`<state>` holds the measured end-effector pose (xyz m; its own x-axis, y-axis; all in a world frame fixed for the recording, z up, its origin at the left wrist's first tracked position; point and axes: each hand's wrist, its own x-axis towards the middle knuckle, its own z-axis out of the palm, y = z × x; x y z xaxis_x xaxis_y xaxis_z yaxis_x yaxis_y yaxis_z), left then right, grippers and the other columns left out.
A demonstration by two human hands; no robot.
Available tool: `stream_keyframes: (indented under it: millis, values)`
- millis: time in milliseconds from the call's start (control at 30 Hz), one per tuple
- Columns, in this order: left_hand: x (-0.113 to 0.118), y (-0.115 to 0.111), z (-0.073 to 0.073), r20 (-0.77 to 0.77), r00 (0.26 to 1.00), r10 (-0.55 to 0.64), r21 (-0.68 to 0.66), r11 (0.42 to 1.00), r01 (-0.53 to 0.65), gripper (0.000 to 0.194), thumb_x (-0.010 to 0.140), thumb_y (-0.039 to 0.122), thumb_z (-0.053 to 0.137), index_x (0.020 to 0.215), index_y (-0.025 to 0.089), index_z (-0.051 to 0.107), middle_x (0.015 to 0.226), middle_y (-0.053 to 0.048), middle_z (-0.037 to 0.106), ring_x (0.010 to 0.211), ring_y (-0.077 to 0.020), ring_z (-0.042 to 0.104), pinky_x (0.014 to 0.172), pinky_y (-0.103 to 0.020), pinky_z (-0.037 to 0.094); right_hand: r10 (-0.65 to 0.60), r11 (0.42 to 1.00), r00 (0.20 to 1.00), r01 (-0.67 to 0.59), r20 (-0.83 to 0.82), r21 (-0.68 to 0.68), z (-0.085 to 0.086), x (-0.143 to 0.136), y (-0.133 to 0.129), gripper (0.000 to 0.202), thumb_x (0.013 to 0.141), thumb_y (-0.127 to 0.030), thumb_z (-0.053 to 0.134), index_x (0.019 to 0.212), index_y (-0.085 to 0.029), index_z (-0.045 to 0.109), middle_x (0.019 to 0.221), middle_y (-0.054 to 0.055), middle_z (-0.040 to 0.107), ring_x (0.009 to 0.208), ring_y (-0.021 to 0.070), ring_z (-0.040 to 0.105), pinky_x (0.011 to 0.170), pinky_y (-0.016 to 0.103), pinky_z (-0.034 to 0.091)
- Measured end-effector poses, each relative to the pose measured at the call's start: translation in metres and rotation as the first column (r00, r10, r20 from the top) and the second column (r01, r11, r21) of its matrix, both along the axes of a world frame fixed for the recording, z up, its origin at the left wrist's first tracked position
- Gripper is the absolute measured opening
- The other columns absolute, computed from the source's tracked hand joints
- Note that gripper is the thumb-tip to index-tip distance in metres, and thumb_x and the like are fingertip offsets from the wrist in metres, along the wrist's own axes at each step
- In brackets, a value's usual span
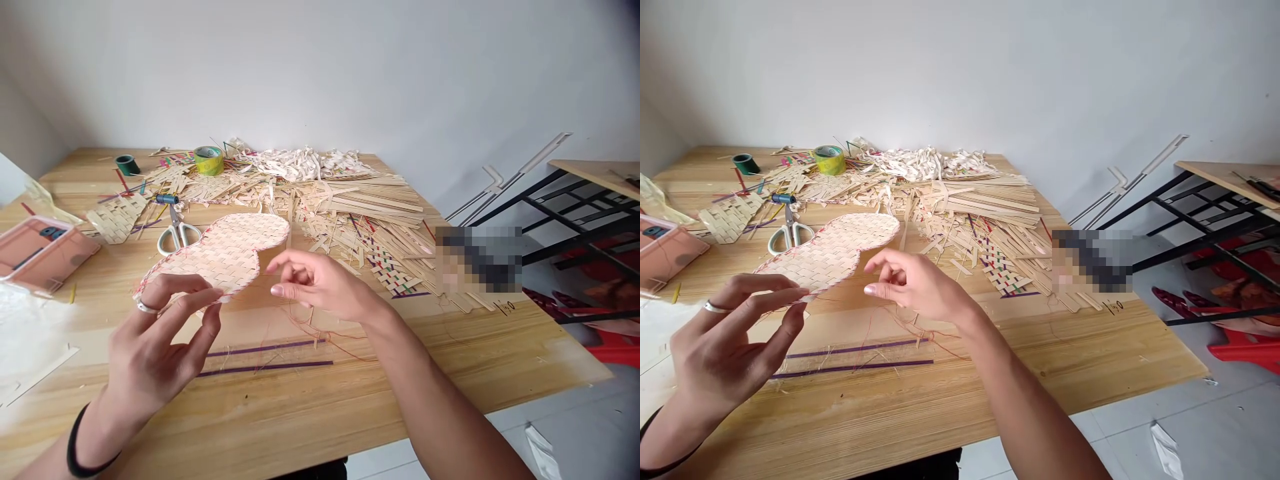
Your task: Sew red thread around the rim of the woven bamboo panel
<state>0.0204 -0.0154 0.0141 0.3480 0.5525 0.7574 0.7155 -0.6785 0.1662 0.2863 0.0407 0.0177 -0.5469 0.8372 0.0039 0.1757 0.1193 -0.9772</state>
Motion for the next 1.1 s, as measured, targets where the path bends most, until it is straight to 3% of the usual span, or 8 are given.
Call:
stream_keyframes:
  millis: [100,233,367,500,567,733,900,1100]
  values:
    - [0.000,0.000,0.001,0.002,1.000,0.002,0.010,1.000,-0.002,0.024,0.093,0.009,0.071,0.111,0.025,0.070,0.102,-0.002,0.072,0.084,-0.0151,0.072,0.077,-0.030,0.057,-0.045,0.993,0.998,0.050,-0.042,0.108,0.009,0.003,-0.005,0.021,0.092,-0.028,0.077,0.106,-0.015,0.068,0.074,-0.005,0.054,0.063,0.0070,0.048,0.058,0.019,0.039]
    - [0.000,0.000,-0.001,0.000,1.000,0.000,0.009,1.000,0.000,0.022,0.092,0.009,0.072,0.110,0.022,0.071,0.101,-0.003,0.072,0.084,-0.0158,0.073,0.077,-0.030,0.057,0.215,0.966,0.965,-0.233,0.148,0.114,0.017,0.001,-0.016,0.011,0.090,-0.024,0.081,0.090,-0.015,0.077,0.077,-0.001,0.066,0.065,0.0077,0.054,0.060,0.020,0.040]
    - [0.000,-0.001,-0.003,0.009,1.000,0.003,-0.012,1.000,-0.003,0.021,0.091,0.008,0.071,0.108,0.022,0.072,0.101,-0.004,0.072,0.085,-0.0167,0.073,0.079,-0.031,0.057,0.320,0.900,0.792,-0.425,0.520,0.093,0.010,-0.018,-0.031,0.007,0.086,-0.015,0.083,0.093,-0.016,0.082,0.084,0.000,0.073,0.070,0.0100,0.061,0.066,0.023,0.044]
    - [0.001,-0.001,-0.003,0.010,1.000,-0.002,-0.006,1.000,0.002,0.023,0.091,0.007,0.071,0.109,0.021,0.072,0.100,-0.004,0.072,0.085,-0.0164,0.073,0.079,-0.031,0.056,0.247,0.821,0.587,-0.549,0.771,0.156,0.003,-0.039,-0.046,0.011,0.091,-0.013,0.075,0.099,-0.015,0.082,0.097,0.006,0.078,0.086,0.0192,0.070,0.076,0.029,0.047]
    - [0.001,-0.001,-0.003,0.019,1.000,-0.002,-0.010,1.000,0.002,0.024,0.091,0.007,0.072,0.110,0.022,0.071,0.100,-0.003,0.072,0.084,-0.0160,0.073,0.078,-0.030,0.056,0.197,0.789,0.535,-0.584,0.821,0.192,0.002,-0.044,-0.052,0.014,0.095,-0.009,0.067,0.096,-0.015,0.080,0.095,0.007,0.077,0.087,0.0211,0.071,0.074,0.030,0.047]
    - [0.000,0.000,-0.003,0.019,1.000,0.001,-0.002,1.000,-0.001,0.023,0.090,0.008,0.072,0.109,0.021,0.071,0.099,-0.003,0.071,0.084,-0.0151,0.072,0.079,-0.029,0.056,0.149,0.741,0.533,-0.618,0.833,0.263,-0.007,-0.045,-0.057,0.016,0.099,-0.012,0.062,0.091,-0.012,0.076,0.088,0.008,0.075,0.080,0.0219,0.072,0.066,0.033,0.045]
    - [0.001,0.000,-0.003,0.016,1.000,0.002,0.000,1.000,-0.002,0.023,0.092,0.008,0.070,0.110,0.023,0.071,0.100,-0.003,0.071,0.084,-0.0153,0.072,0.078,-0.029,0.056,0.133,0.745,0.531,-0.610,0.837,0.269,-0.014,-0.045,-0.058,0.012,0.095,-0.019,0.068,0.089,-0.011,0.075,0.084,0.007,0.073,0.075,0.0234,0.072,0.060,0.034,0.043]
    - [0.001,0.000,-0.004,0.014,1.000,-0.005,-0.001,1.000,0.005,0.024,0.092,0.008,0.070,0.110,0.023,0.071,0.100,-0.002,0.072,0.085,-0.0159,0.072,0.079,-0.029,0.056,0.040,0.701,0.529,-0.619,0.848,0.354,-0.007,-0.054,-0.066,0.012,0.095,-0.007,0.065,0.091,-0.012,0.075,0.084,0.008,0.071,0.076,0.0241,0.071,0.059,0.036,0.046]
